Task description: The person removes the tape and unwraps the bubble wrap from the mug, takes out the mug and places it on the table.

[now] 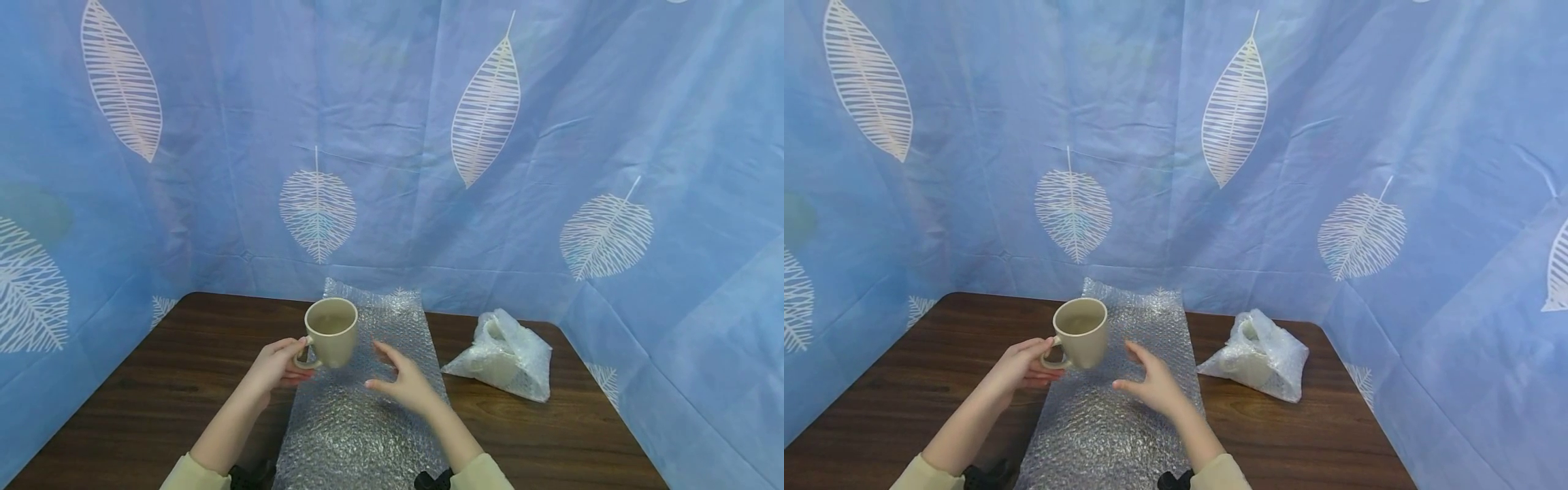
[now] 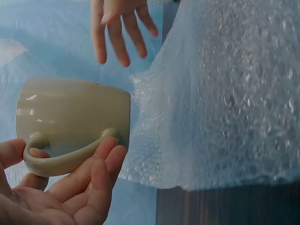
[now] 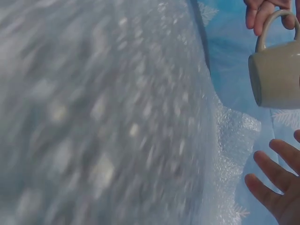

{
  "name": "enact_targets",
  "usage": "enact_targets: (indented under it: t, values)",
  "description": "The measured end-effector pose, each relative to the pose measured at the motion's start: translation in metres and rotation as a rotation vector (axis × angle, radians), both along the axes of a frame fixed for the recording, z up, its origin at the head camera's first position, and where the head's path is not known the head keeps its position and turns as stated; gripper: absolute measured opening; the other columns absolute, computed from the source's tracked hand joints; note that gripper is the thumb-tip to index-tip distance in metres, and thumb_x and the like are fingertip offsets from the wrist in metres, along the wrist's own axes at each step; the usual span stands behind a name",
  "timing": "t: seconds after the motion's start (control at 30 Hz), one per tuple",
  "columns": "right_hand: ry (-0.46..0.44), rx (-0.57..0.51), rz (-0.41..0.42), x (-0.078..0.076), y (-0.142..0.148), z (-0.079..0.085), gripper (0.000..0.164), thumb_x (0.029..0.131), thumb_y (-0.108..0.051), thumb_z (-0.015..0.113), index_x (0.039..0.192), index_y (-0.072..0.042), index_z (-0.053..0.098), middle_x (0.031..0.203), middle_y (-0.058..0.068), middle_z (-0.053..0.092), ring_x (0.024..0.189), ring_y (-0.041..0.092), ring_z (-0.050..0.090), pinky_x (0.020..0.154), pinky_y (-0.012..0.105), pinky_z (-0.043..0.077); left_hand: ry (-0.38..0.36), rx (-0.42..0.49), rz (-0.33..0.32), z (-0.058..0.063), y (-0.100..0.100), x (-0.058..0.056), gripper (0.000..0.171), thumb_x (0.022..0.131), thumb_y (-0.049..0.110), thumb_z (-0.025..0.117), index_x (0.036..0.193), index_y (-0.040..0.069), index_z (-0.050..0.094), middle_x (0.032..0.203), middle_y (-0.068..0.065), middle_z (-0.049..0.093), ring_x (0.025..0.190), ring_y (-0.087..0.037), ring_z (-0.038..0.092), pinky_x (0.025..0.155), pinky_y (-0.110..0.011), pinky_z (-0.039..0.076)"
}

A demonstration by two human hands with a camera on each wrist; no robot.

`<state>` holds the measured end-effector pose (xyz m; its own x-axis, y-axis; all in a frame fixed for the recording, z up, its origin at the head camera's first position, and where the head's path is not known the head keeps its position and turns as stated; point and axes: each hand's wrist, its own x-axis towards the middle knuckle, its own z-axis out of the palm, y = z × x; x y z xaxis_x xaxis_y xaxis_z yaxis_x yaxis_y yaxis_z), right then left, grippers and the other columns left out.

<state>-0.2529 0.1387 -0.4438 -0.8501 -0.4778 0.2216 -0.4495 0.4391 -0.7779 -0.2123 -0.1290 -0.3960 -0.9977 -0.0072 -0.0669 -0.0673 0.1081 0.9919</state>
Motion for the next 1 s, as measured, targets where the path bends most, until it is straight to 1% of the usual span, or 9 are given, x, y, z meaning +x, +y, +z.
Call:
enact_targets:
  t: [0.13,0.23,0.37,0.53,0.63,0.7,0.83,0.9,1.0]
  values:
    - [-0.022,0.088,0.013,0.006,0.01,0.001,0.078,0.085,-0.031,0.075,0.149,-0.016,0.034,0.146,0.01,0.041,0.129,0.036,0.041,0.099,0.057,0.036,-0.002,-0.01,0.019,0.001,-0.005,-0.001,0.043,0.1,0.035,0.05,0.114,-0.005,0.058,0.084,-0.02,0.07,0.075,-0.026,0.07,0.069,-0.039,0.055]
    - [-0.04,0.151,0.024,0.012,0.018,0.002,0.079,0.084,-0.034,0.075,0.149,-0.017,0.035,0.148,0.009,0.038,0.131,0.037,0.038,0.099,0.058,0.035,-0.001,-0.02,0.027,0.001,-0.01,-0.003,0.043,0.1,0.034,0.05,0.113,-0.006,0.058,0.084,-0.019,0.07,0.075,-0.028,0.07,0.066,-0.037,0.054]
    - [-0.059,0.207,0.051,0.02,0.029,0.002,0.08,0.083,-0.039,0.075,0.149,-0.017,0.035,0.149,0.009,0.037,0.132,0.038,0.037,0.098,0.061,0.034,-0.006,-0.04,0.031,0.001,-0.017,-0.006,0.043,0.1,0.035,0.05,0.111,-0.006,0.059,0.084,-0.019,0.07,0.077,-0.03,0.07,0.065,-0.036,0.054]
    - [-0.037,0.252,0.084,0.027,0.039,0.002,0.081,0.082,-0.041,0.075,0.147,-0.013,0.038,0.148,0.009,0.038,0.133,0.036,0.037,0.1,0.059,0.034,-0.012,-0.061,0.033,-0.001,-0.025,-0.01,0.044,0.101,0.035,0.048,0.114,-0.006,0.058,0.084,-0.018,0.07,0.073,-0.024,0.069,0.067,-0.037,0.054]
    - [-0.021,0.279,0.108,0.029,0.045,0.005,0.08,0.081,-0.043,0.075,0.147,-0.014,0.039,0.148,0.01,0.038,0.134,0.035,0.035,0.101,0.06,0.032,-0.012,-0.062,0.042,-0.004,-0.029,-0.011,0.044,0.101,0.035,0.048,0.115,-0.007,0.058,0.083,-0.018,0.07,0.072,-0.024,0.069,0.068,-0.038,0.054]
    - [-0.026,0.301,0.128,0.03,0.049,0.007,0.081,0.081,-0.044,0.075,0.147,-0.014,0.039,0.149,0.01,0.037,0.135,0.035,0.034,0.101,0.061,0.031,-0.01,-0.058,0.045,-0.006,-0.032,-0.011,0.045,0.101,0.035,0.048,0.115,-0.007,0.057,0.083,-0.018,0.07,0.073,-0.025,0.069,0.068,-0.038,0.054]
    - [-0.044,0.393,0.176,0.033,0.06,0.011,0.082,0.078,-0.047,0.075,0.145,-0.012,0.043,0.149,0.013,0.037,0.135,0.037,0.032,0.102,0.061,0.029,-0.012,-0.044,0.055,-0.01,-0.038,-0.012,0.046,0.101,0.036,0.048,0.114,-0.008,0.056,0.085,-0.018,0.07,0.075,-0.026,0.07,0.07,-0.039,0.054]
    - [-0.064,0.428,0.215,0.035,0.066,0.013,0.082,0.077,-0.046,0.077,0.144,-0.011,0.044,0.15,0.015,0.035,0.135,0.039,0.031,0.102,0.063,0.027,-0.015,-0.041,0.06,-0.012,-0.041,-0.013,0.046,0.101,0.037,0.048,0.114,-0.007,0.055,0.085,-0.018,0.07,0.076,-0.026,0.07,0.071,-0.04,0.054]
    - [-0.115,0.467,0.273,0.04,0.074,0.012,0.086,0.076,-0.043,0.078,0.147,-0.014,0.04,0.153,0.017,0.028,0.137,0.044,0.023,0.1,0.069,0.023,-0.015,-0.039,0.067,-0.014,-0.046,-0.014,0.047,0.101,0.037,0.047,0.115,-0.007,0.054,0.085,-0.018,0.07,0.078,-0.029,0.07,0.072,-0.04,0.054]
